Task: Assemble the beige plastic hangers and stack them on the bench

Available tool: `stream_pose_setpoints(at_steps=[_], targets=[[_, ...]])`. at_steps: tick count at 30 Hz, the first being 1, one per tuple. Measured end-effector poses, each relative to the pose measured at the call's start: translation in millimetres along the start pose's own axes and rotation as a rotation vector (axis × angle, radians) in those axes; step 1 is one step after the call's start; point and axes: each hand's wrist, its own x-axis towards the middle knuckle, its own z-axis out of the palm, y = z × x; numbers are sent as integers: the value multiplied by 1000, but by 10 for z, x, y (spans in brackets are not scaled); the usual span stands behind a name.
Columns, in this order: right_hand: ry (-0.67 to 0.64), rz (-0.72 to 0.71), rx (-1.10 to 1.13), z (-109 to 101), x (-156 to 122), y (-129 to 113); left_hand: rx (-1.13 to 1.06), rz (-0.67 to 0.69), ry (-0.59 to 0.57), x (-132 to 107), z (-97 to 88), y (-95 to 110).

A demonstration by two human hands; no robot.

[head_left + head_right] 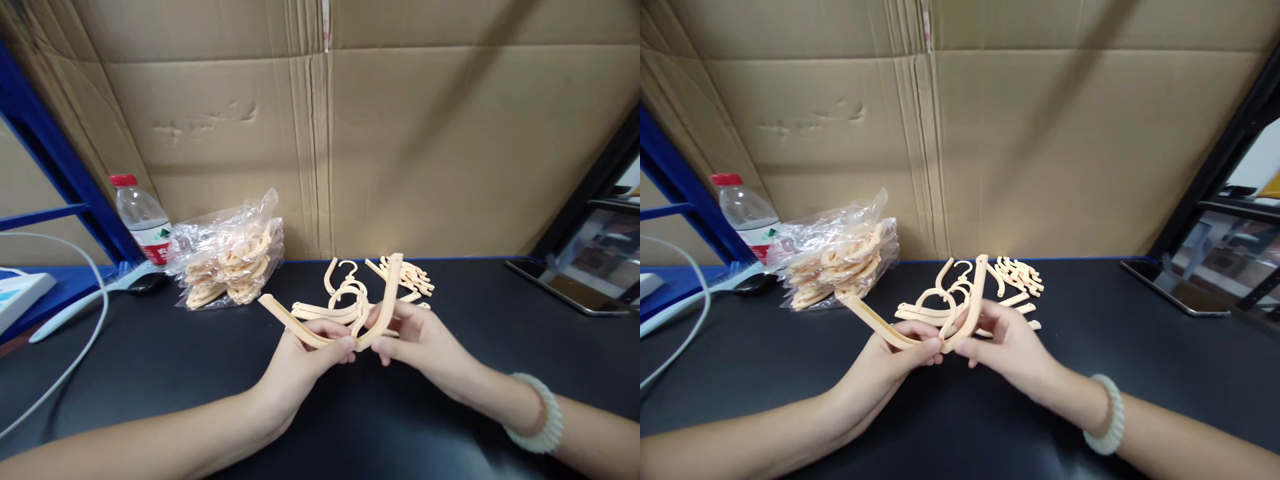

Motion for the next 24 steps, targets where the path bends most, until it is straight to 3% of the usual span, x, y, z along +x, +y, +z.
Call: stream_pose_setpoints(at_steps=[3, 7, 10, 13, 17, 20, 24], targets=[[-70, -12, -51, -331, 70, -170, -3, -31, 19, 13, -33, 46], [-216, 118, -322, -765, 127, -393, 8, -122, -101, 93, -126, 158], [-254, 170, -504, -936, 134, -487, 61, -193, -191, 218, -253, 264], [-308, 156, -712, -974, 129, -521, 147, -170, -241, 354, -405, 371], [-373, 71, -933, -930, 131, -500, 524, 107, -271, 461, -572, 485], [-440, 58, -1001, -894, 138, -462, 903, 370, -446, 464, -634, 505], [-482, 31, -1052, -866, 146, -424, 1174, 668, -646, 416, -632, 462]])
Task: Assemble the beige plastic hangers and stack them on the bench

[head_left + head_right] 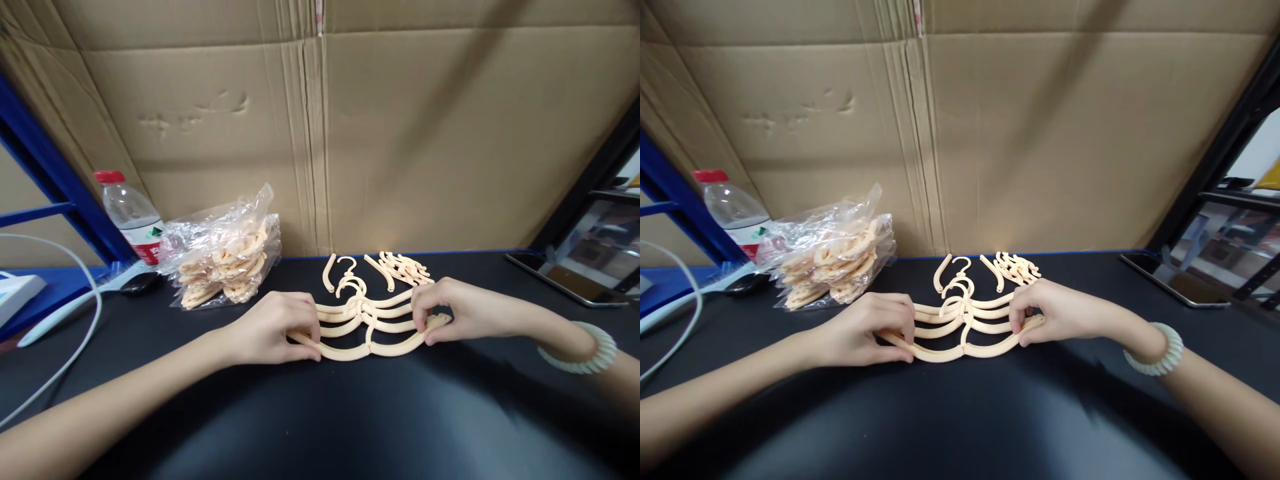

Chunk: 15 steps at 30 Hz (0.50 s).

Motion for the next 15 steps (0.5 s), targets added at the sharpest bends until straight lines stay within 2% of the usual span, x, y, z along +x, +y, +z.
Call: stream_pose_setpoints(at_steps=[3, 6, 15], targets=[[22, -43, -58, 25, 8, 6, 98, 90, -15, -10, 43, 20], [34, -41, -77, 60, 7, 24, 129, 113, 15, -27, 80, 2], [134, -37, -191, 94, 6, 82, 243, 47, 200, -74, 233, -78]])
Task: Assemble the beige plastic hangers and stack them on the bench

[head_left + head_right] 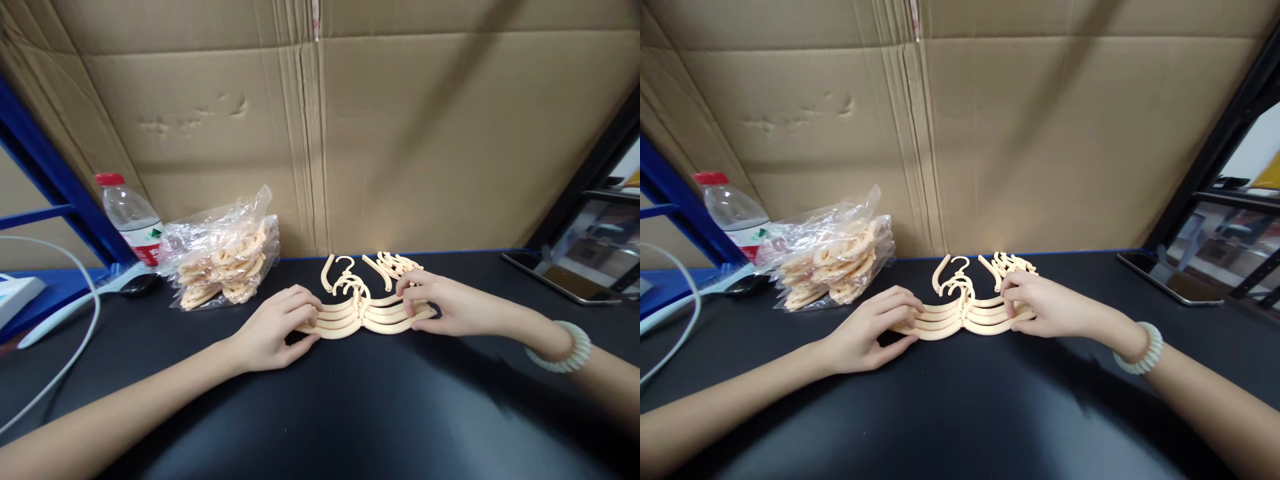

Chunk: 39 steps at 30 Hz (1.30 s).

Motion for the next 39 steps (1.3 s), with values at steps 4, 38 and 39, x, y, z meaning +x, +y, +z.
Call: stream_pose_setpoints(at_steps=[4, 38, 39], targets=[[34, -20, 7, 34, 5, -31, -3, -21, -5, -16, 40, 3], [92, -69, -283, -75, 1176, 265, 223, -710, -139, 707, 96, -542], [69, -76, -304, -41, 1254, 277, 223, -749, -160, 755, 124, -584]])
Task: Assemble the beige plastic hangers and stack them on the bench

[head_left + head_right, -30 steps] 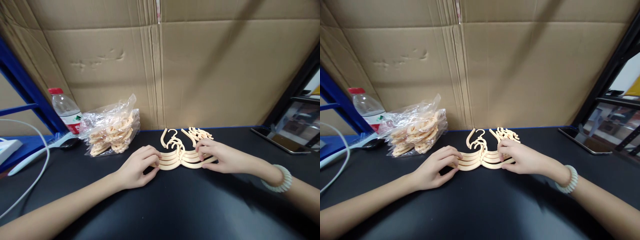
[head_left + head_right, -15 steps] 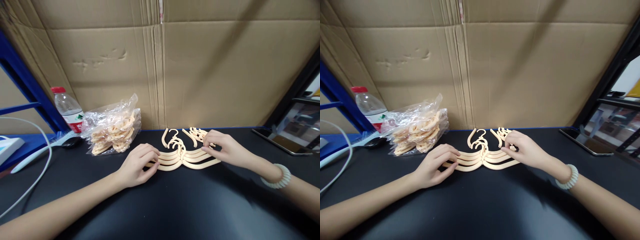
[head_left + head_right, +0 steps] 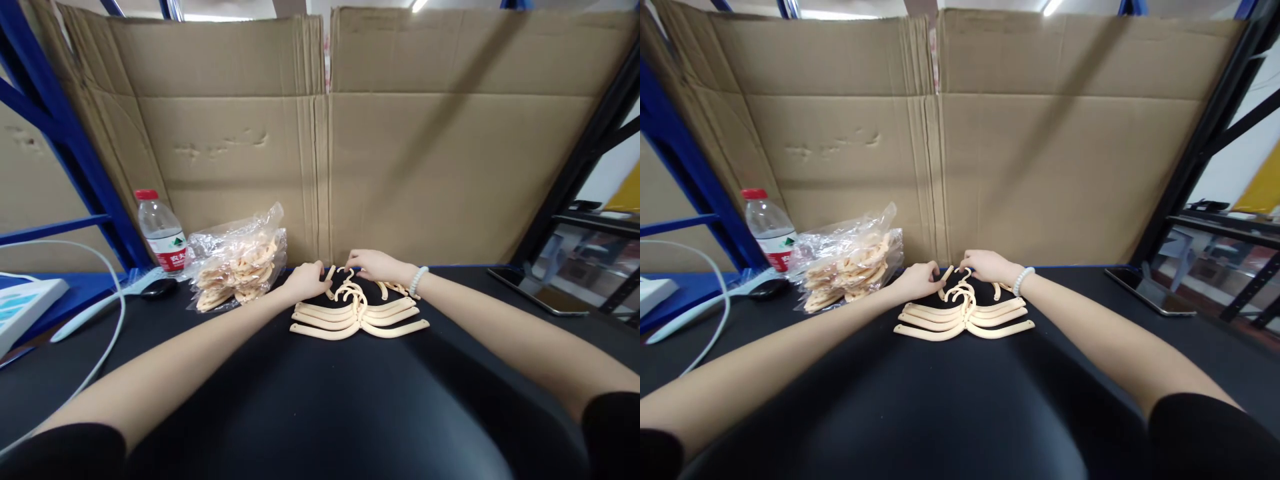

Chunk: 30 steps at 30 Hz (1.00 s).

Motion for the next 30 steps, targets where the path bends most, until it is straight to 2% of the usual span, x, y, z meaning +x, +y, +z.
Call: stream_pose_setpoints(at_steps=[4, 8, 11, 14, 17, 19, 22, 25, 27, 30], targets=[[-41, -31, -47, 148, 145, 19, -4, -107, -51, 112, 15, 50], [20, -19, -27, 214, 141, 33, -67, -150, -74, 103, -37, 61], [167, 47, 51, 193, 94, 25, -155, -165, -68, 99, -111, 5], [405, 168, 177, 104, -10, -29, -284, -161, -33, 46, -240, -53], [616, 281, 353, -26, -205, -175, -472, -116, 23, -151, -353, -9], [670, 323, 491, -100, -382, -331, -627, -66, 78, -379, -356, 96], [681, 351, 717, -145, -672, -625, -805, -1, 148, -802, -220, 301], [659, 387, 1153, -99, -924, -905, -1152, 143, 164, -1170, -12, 455], [609, 389, 1337, -47, -1038, -1039, -1232, 163, 115, -1309, 88, 501], [544, 370, 1499, 1, -1115, -1138, -1258, 135, 106, -1349, 138, 504]])
